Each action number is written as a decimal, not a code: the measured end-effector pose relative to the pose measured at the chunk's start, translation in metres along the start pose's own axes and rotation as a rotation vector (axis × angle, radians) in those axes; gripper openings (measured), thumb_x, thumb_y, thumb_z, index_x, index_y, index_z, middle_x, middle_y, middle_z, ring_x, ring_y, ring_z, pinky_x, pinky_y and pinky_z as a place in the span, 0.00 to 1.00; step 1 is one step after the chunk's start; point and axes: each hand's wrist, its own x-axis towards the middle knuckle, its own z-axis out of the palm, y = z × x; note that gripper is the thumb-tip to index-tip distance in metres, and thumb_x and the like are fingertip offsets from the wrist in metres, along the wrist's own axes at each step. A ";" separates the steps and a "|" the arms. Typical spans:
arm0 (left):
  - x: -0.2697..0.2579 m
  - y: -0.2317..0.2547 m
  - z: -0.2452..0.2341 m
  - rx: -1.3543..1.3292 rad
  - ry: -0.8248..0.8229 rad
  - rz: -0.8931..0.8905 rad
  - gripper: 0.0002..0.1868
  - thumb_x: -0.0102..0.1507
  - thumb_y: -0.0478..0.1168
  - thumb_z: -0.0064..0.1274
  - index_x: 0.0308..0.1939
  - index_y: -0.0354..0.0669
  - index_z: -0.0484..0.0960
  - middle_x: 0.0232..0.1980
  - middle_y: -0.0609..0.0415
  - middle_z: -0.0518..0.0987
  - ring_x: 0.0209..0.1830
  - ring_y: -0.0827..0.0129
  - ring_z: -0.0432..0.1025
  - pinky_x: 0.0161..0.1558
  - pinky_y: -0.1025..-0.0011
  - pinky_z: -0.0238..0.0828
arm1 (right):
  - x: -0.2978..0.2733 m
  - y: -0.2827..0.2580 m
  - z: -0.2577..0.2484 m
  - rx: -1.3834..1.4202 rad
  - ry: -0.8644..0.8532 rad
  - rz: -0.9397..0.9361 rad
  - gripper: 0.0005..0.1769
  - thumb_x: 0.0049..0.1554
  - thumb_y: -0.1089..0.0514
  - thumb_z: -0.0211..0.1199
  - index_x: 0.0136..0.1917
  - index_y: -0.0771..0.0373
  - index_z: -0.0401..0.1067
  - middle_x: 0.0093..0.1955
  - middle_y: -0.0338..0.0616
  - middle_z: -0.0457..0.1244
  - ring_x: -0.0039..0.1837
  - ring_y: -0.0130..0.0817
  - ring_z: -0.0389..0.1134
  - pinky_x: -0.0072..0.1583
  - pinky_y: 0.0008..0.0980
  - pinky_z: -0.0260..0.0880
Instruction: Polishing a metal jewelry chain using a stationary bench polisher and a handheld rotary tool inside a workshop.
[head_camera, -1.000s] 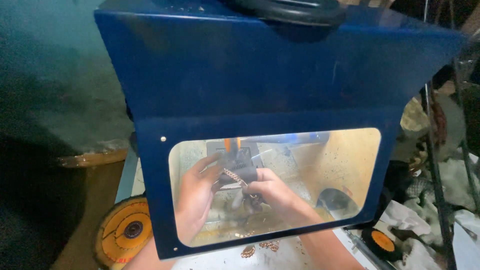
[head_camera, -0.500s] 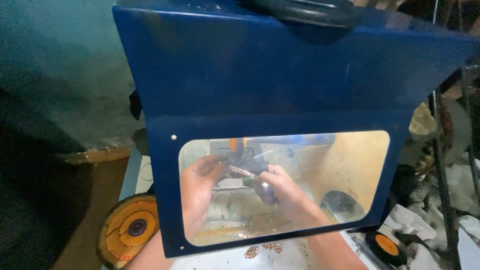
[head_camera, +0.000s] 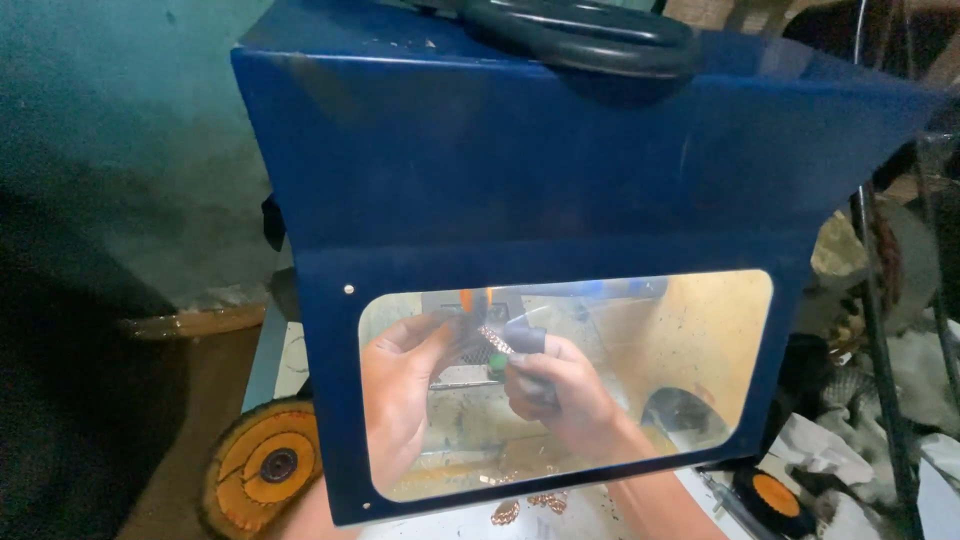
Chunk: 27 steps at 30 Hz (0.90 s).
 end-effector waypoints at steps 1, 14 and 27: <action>0.001 0.001 0.000 0.000 0.001 -0.001 0.20 0.50 0.41 0.68 0.44 0.38 0.91 0.47 0.48 0.90 0.48 0.60 0.83 0.57 0.67 0.77 | 0.001 -0.002 0.005 0.000 0.000 0.001 0.16 0.57 0.63 0.57 0.58 0.68 0.73 0.23 0.32 0.44 0.26 0.23 0.40 0.30 0.25 0.37; 0.022 -0.021 -0.011 -0.145 -0.001 0.161 0.13 0.61 0.38 0.60 0.50 0.45 0.87 0.49 0.50 0.89 0.51 0.62 0.83 0.57 0.65 0.81 | 0.025 0.026 0.030 -0.075 0.184 -0.150 0.07 0.60 0.58 0.60 0.41 0.61 0.69 0.24 0.37 0.53 0.27 0.25 0.46 0.31 0.26 0.40; 0.002 -0.009 0.004 -0.154 0.107 0.072 0.16 0.62 0.41 0.56 0.54 0.45 0.80 0.52 0.51 0.85 0.52 0.65 0.80 0.55 0.69 0.78 | 0.026 0.022 0.050 -0.146 0.248 -0.170 0.12 0.62 0.57 0.57 0.39 0.65 0.72 0.29 0.46 0.64 0.29 0.25 0.54 0.33 0.25 0.46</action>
